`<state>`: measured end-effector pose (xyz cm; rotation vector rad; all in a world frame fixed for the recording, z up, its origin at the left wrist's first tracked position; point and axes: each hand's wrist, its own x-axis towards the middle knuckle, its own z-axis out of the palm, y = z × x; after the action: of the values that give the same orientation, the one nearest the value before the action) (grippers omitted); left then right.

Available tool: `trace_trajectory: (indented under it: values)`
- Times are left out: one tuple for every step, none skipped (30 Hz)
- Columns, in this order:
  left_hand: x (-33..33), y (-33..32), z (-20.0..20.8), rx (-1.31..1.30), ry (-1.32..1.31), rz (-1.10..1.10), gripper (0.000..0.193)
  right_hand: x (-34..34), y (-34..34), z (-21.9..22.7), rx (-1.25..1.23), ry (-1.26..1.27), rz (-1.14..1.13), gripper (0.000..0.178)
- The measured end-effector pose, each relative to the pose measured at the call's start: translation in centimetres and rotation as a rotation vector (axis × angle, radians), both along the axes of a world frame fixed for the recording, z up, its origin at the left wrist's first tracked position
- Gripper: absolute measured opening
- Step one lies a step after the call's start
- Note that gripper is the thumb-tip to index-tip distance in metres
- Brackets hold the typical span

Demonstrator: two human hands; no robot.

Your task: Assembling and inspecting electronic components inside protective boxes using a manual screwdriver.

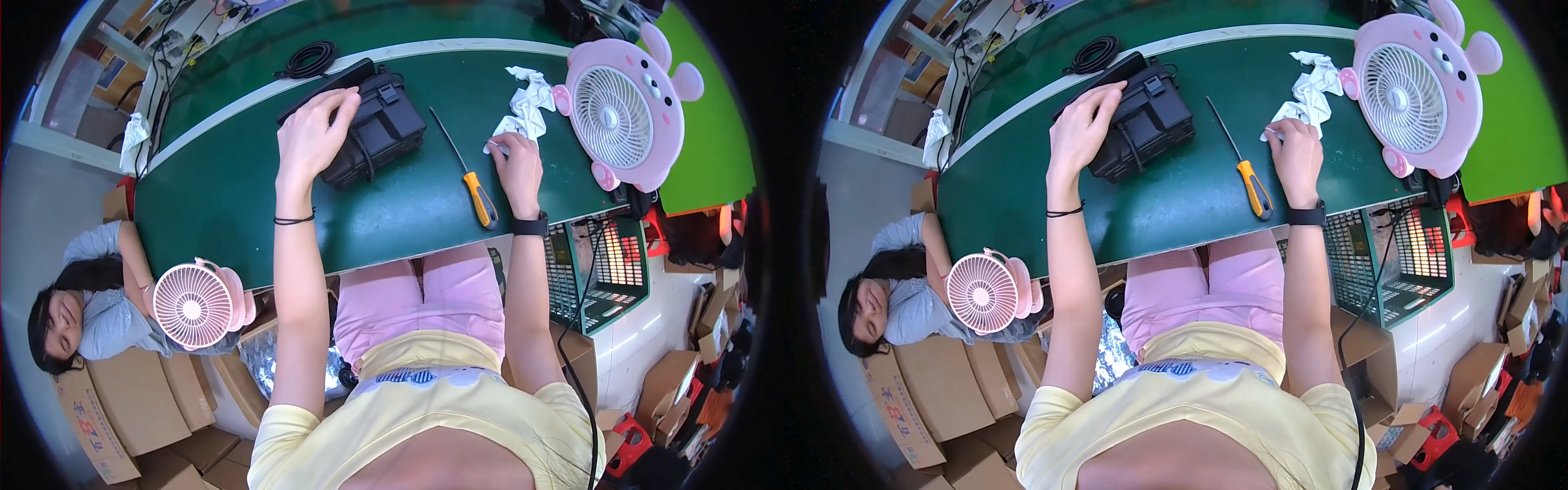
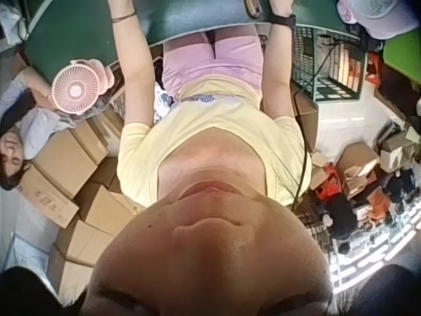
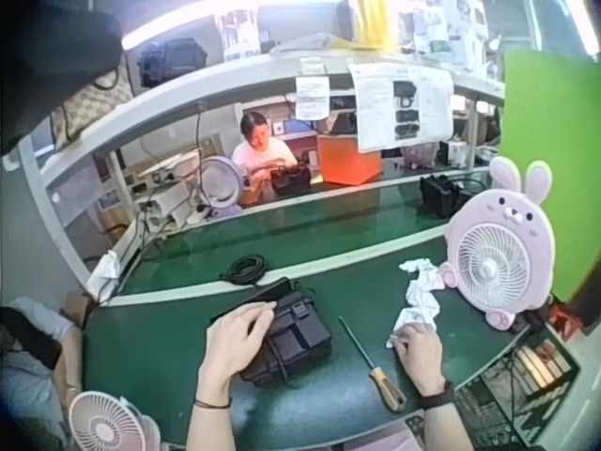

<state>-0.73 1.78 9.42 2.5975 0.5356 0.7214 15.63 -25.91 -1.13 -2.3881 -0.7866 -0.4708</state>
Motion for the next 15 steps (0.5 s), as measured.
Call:
trace_trajectory:
  values:
    - [-0.1, 0.3, -0.7, 0.013, -0.077, 0.028, 0.038, -0.2, 0.5, 0.7, 0.041, -0.017, 0.001, 0.013]
    - [0.0, 0.4, -1.4, 0.026, -0.154, 0.055, 0.037, -0.7, 1.1, 1.4, 0.160, 0.033, 0.004, 0.012]
    - [0.0, 0.5, -2.1, 0.077, -0.242, 0.070, 0.038, -1.2, 1.8, 2.1, 0.277, 0.085, 0.006, 0.012]
    - [0.3, 0.3, -2.2, 0.072, -0.242, 0.074, 0.038, -1.6, 2.3, 2.9, 0.414, 0.137, 0.048, 0.011]
    - [0.2, 0.2, -2.1, 0.053, -0.255, 0.102, 0.037, -2.7, 3.2, 4.4, 0.488, 0.165, 0.102, 0.010]
    - [-0.1, 0.2, -2.1, 0.034, -0.266, 0.133, 0.037, -4.1, 4.2, 6.1, 0.560, 0.197, 0.156, 0.010]
    - [0.0, 0.5, -2.4, 0.082, -0.292, 0.130, 0.037, -5.2, 5.3, 7.2, 0.616, 0.243, 0.225, 0.011]
    - [0.1, 0.5, -2.5, 0.104, -0.295, 0.119, 0.037, -5.8, 6.5, 7.6, 0.645, 0.260, 0.290, 0.011]
    - [0.2, 0.5, -2.6, 0.127, -0.298, 0.109, 0.036, -6.5, 7.6, 8.0, 0.639, 0.248, 0.344, 0.013]
    - [0.4, 0.3, -2.6, 0.155, -0.291, 0.104, 0.035, -7.2, 8.8, 8.5, 0.659, 0.269, 0.405, 0.016]
    - [0.3, 0.2, -2.8, 0.154, -0.288, 0.110, 0.035, -7.7, 10.1, 8.5, 0.680, 0.281, 0.448, 0.017]
    - [0.2, 0.2, -2.9, 0.157, -0.275, 0.118, 0.034, -8.2, 11.1, 8.6, 0.672, 0.303, 0.479, 0.016]
    - [0.3, 0.0, -2.9, 0.159, -0.265, 0.122, 0.033, -8.7, 12.0, 8.5, 0.670, 0.327, 0.497, 0.015]
    - [0.3, -0.2, -2.9, 0.158, -0.265, 0.124, 0.033, -8.7, 12.8, 7.9, 0.633, 0.281, 0.515, 0.015]
    - [0.3, -0.5, -2.9, 0.163, -0.282, 0.110, 0.032, -8.7, 13.4, 7.2, 0.596, 0.234, 0.532, 0.014]
